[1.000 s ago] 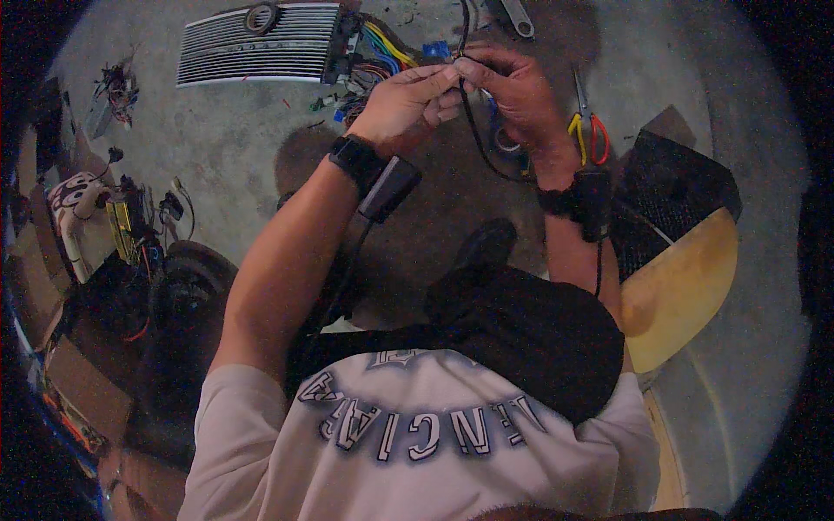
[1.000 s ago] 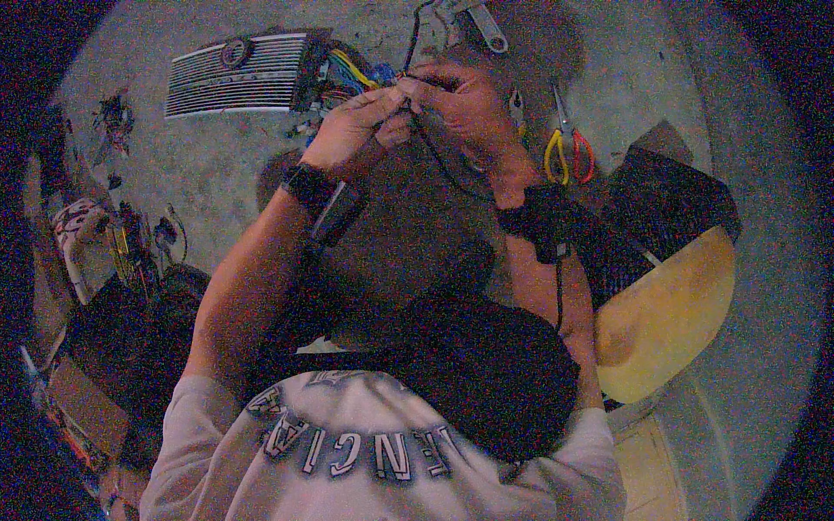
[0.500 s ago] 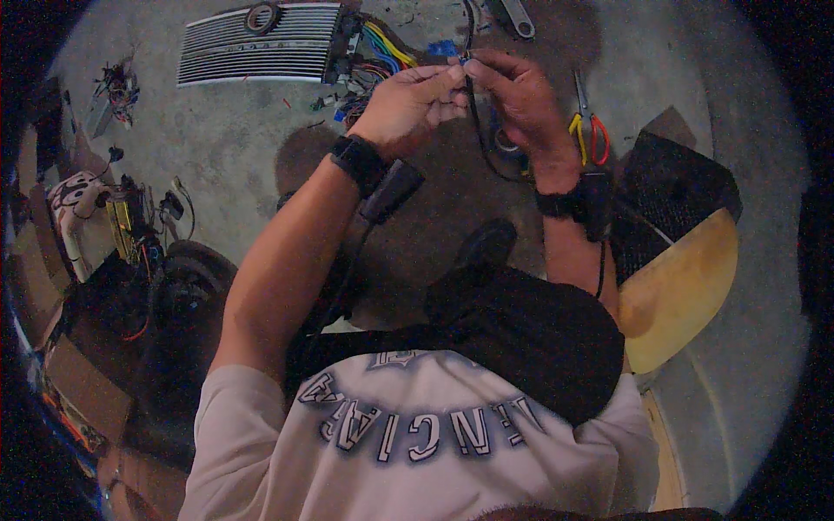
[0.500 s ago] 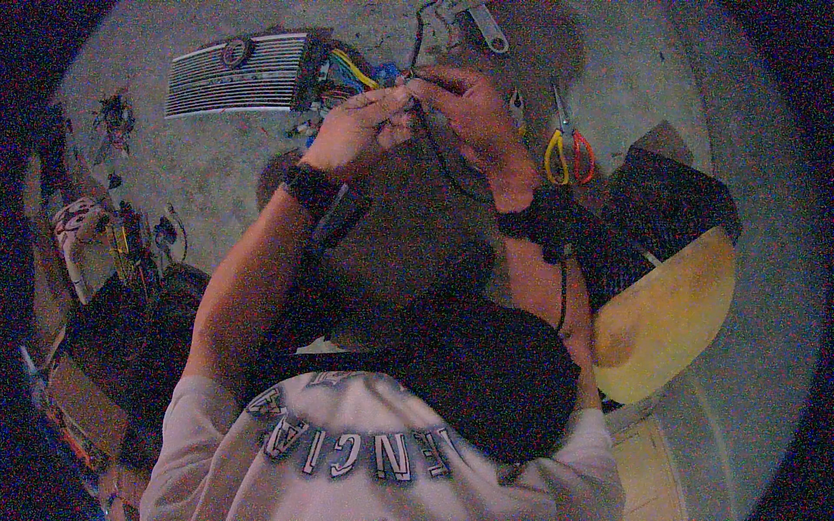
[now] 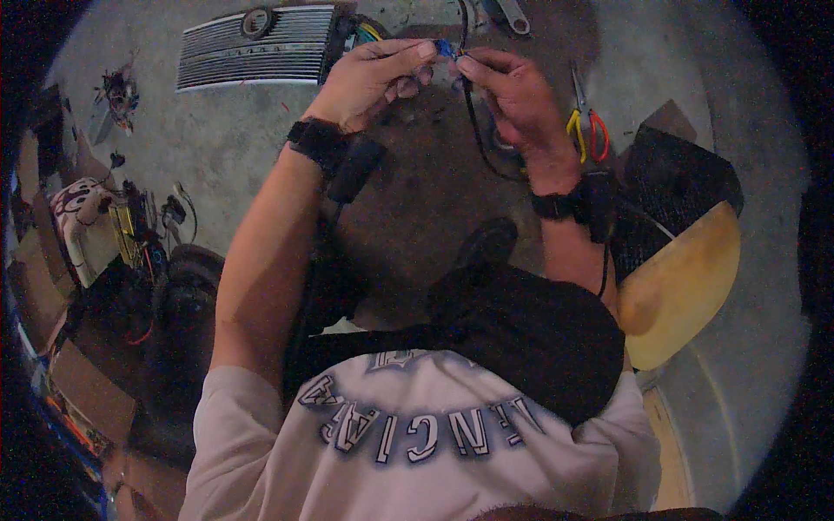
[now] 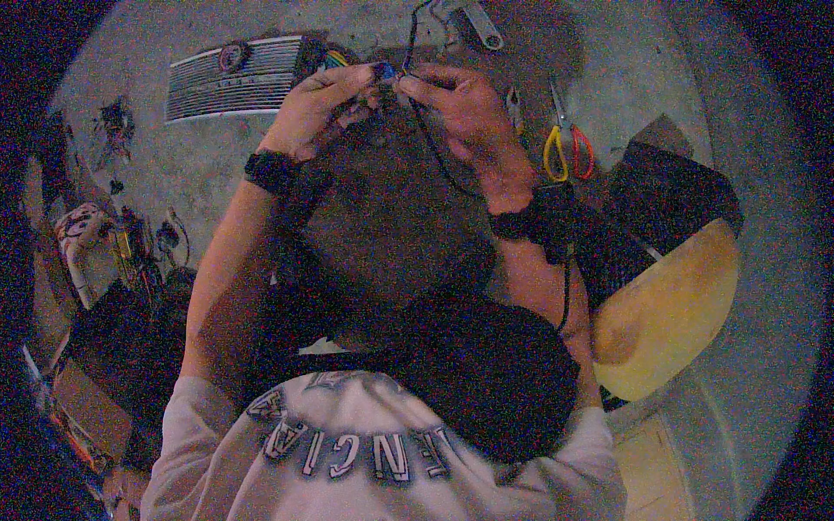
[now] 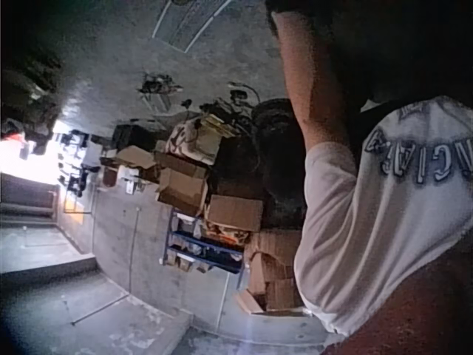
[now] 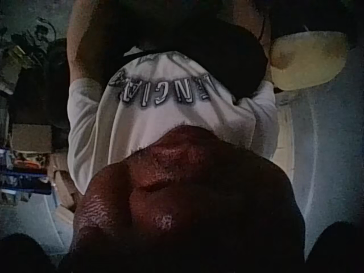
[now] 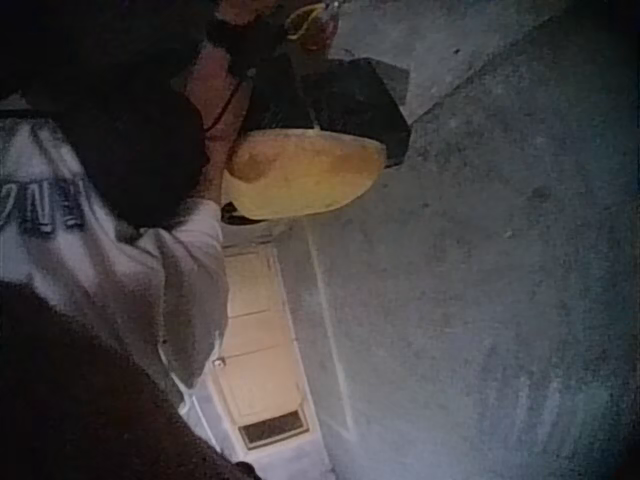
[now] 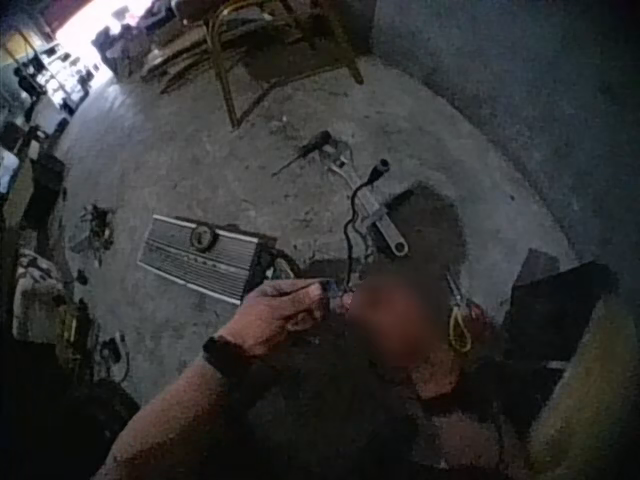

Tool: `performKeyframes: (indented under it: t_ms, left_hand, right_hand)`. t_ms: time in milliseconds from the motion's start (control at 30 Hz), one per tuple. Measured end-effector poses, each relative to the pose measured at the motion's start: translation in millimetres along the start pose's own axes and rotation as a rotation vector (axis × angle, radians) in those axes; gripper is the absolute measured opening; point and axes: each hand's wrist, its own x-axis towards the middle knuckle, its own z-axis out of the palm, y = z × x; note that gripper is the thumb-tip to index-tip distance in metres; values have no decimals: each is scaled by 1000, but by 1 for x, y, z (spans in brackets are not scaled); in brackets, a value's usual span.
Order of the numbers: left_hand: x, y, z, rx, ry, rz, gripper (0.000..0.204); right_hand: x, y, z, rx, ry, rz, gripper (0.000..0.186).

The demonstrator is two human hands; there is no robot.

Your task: Repairing or splicing electrical wiring for a vehicle component using pliers, scissors, and electrical tape.

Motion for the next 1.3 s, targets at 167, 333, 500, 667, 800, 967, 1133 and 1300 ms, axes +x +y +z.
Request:
performKeyframes:
  t_ms: [167,333,500,667,800,967,1133,1300]
  left_hand:
    - [7,-9,5,2,-17,-3,28]
    - [9,-9,13,2,24,-52,24]
    - [12,-12,14,141,2,-73,24]
    - [13,-10,13,154,15,-100,24]
    - [8,1,18,238,46,-130,23]
    - [8,-10,20,95,269,-210,20]
    - [18,-36,-5,90,191,-97,19]
    - [11,-40,1,225,306,-62,19]
  right_hand:
    - [3,-2,-7,-115,45,129,21]
    - [-1,3,-2,180,-141,160,20]
    - [14,28,-15,-130,-123,80,22]
    - [11,24,-9,-64,-117,220,23]
    - [16,29,-14,-262,-103,128,27]
    - [8,43,-24,-432,-202,-46,35]
    - [-1,86,-31,-578,-236,40,34]
    - [-9,102,-24,-695,-88,-28,33]
